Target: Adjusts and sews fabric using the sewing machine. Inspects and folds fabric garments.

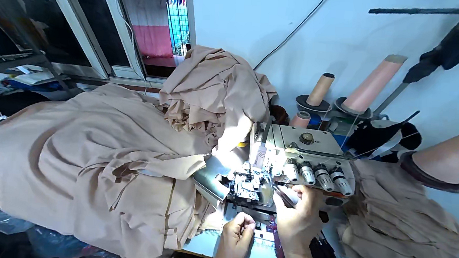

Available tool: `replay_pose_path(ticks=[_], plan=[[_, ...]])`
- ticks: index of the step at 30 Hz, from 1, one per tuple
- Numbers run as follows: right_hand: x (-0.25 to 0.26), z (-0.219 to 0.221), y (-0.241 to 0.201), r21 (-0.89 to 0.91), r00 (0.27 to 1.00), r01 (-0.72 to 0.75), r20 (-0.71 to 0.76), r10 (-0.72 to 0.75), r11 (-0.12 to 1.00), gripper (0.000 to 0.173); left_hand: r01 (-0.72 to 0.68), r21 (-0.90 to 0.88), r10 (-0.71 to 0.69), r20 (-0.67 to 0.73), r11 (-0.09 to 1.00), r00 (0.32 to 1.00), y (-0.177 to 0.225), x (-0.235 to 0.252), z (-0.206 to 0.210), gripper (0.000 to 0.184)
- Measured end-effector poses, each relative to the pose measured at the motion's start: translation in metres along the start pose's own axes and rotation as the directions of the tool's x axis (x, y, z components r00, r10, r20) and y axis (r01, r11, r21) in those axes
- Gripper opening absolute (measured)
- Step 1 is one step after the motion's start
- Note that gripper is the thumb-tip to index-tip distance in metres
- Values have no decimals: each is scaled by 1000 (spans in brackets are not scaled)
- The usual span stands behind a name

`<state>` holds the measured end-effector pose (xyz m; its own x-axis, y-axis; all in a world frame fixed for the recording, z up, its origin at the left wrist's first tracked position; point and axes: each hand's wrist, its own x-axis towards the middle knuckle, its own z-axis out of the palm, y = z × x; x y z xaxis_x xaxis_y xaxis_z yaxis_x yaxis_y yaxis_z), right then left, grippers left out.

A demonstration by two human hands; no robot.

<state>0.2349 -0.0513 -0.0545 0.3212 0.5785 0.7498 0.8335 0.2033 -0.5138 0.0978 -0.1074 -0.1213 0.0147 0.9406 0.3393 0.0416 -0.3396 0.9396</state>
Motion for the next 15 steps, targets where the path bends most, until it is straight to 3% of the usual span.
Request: replay_pose_path(ticks=[5,7,11,15], plan=[[-10,-7,18,184,998,-27,-47,36,983,39,-2,-14,2,2,1000,1000,0,1,2,14],[-17,-16,26,276,992,-96,-55,115,956,35,3,-12,-3,4,1000,1000,1,1,2,14],[-32,-27,29,235,948,-316,114,297,919,45,-6,-11,6,21,1000,1000,-1,0,3,17],[-44,-29,32,247,927,-361,198,318,899,45,-71,-133,75,28,989,997,7,-7,-3,19]])
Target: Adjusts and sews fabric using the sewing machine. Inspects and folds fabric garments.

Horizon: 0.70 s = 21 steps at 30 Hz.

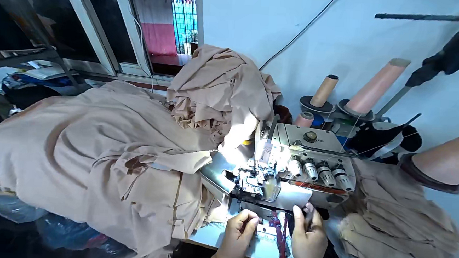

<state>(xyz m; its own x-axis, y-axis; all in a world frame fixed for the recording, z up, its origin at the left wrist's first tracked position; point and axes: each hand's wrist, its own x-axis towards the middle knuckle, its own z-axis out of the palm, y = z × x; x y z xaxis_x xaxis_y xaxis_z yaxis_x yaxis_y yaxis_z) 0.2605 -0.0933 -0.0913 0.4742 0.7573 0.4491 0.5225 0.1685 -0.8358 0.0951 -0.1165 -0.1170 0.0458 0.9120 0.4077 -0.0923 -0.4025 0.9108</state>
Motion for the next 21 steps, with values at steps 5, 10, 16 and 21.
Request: replay_pose_path(ticks=[5,10,16,21], plan=[[-9,-15,11,179,995,-87,-24,93,980,30,-85,346,237,-425,934,874,45,11,-35,23],[-22,-12,21,343,991,-130,66,115,930,27,307,336,-52,-595,891,802,44,53,-86,39],[-23,-13,22,338,994,-95,83,70,936,26,221,362,-110,-303,906,947,60,55,-114,45],[-25,-12,23,341,996,-71,74,49,937,26,356,-72,-359,-338,932,870,52,75,-122,39]])
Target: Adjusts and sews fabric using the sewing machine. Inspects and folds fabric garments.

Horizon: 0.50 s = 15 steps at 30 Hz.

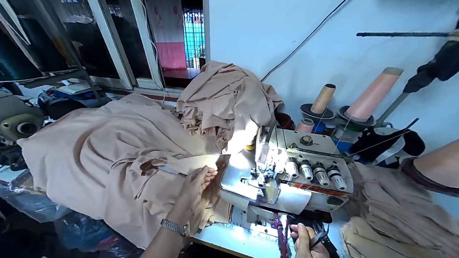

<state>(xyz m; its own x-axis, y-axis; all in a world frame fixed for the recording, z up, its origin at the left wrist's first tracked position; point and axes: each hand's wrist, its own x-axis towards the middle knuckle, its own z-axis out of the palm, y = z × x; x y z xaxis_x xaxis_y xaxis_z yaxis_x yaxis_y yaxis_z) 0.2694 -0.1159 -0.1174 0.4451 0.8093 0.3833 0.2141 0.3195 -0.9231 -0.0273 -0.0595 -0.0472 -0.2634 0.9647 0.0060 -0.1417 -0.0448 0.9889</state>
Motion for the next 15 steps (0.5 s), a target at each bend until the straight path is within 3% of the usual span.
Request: replay_pose_path(ticks=[3,6,10,15], plan=[[1,1,2,22,1000,14,-10,-14,1000,27,47,-193,-80,-164,980,983,-2,15,34,45],[1,1,0,22,1000,-14,-14,15,1000,28,50,-139,-65,-103,989,993,0,6,85,51],[2,3,3,13,999,30,-10,-30,999,27,12,-289,-37,-83,957,996,-18,12,81,48],[3,2,10,-20,994,102,37,-101,995,22,-78,-245,48,-127,966,991,-45,-9,79,42]])
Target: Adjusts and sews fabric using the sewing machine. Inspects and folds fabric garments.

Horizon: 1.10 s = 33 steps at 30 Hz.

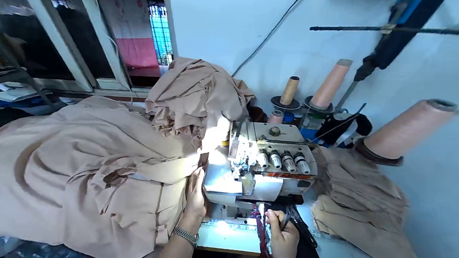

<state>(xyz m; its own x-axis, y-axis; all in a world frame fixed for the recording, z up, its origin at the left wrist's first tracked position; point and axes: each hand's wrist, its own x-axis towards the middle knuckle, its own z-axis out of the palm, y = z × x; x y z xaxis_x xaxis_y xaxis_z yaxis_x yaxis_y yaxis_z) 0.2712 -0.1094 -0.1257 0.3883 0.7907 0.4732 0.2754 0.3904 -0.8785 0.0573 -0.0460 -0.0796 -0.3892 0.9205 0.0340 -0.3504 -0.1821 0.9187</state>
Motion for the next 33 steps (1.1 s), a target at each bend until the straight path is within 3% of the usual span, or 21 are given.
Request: replay_pose_path(ticks=[4,8,10,12,16,24,26,28,31,33], plan=[[-2,2,3,-78,997,67,34,-65,995,16,-85,15,85,40,996,996,-17,-8,-11,41],[-5,-9,-7,3,983,-48,178,47,999,38,-77,3,76,97,997,992,-17,-5,-15,42],[-6,-23,-15,5,980,15,197,-15,1000,34,-77,-3,77,109,997,991,-17,-4,-16,42],[0,-39,-22,-29,990,71,125,-67,997,31,-84,-1,83,115,996,990,-19,-4,-17,42],[32,-61,-20,-97,995,-17,-102,7,995,27,-90,5,89,119,996,989,-19,-5,-16,43],[93,-58,-31,-293,975,-42,-221,-25,955,23,-109,18,107,101,994,989,-19,-4,-17,44],[90,-56,-31,-358,980,-75,-200,1,931,27,-105,9,104,107,994,989,-19,-5,-17,44],[80,-56,-25,-450,987,8,-142,-80,893,30,-109,1,109,114,994,988,-18,-4,-16,44],[70,-72,-18,-583,975,217,86,-207,783,34,-111,-11,112,116,994,987,-18,-5,-16,43],[73,-95,-23,-613,952,296,253,-172,732,30,-122,2,121,124,993,985,-19,-4,-17,43]])
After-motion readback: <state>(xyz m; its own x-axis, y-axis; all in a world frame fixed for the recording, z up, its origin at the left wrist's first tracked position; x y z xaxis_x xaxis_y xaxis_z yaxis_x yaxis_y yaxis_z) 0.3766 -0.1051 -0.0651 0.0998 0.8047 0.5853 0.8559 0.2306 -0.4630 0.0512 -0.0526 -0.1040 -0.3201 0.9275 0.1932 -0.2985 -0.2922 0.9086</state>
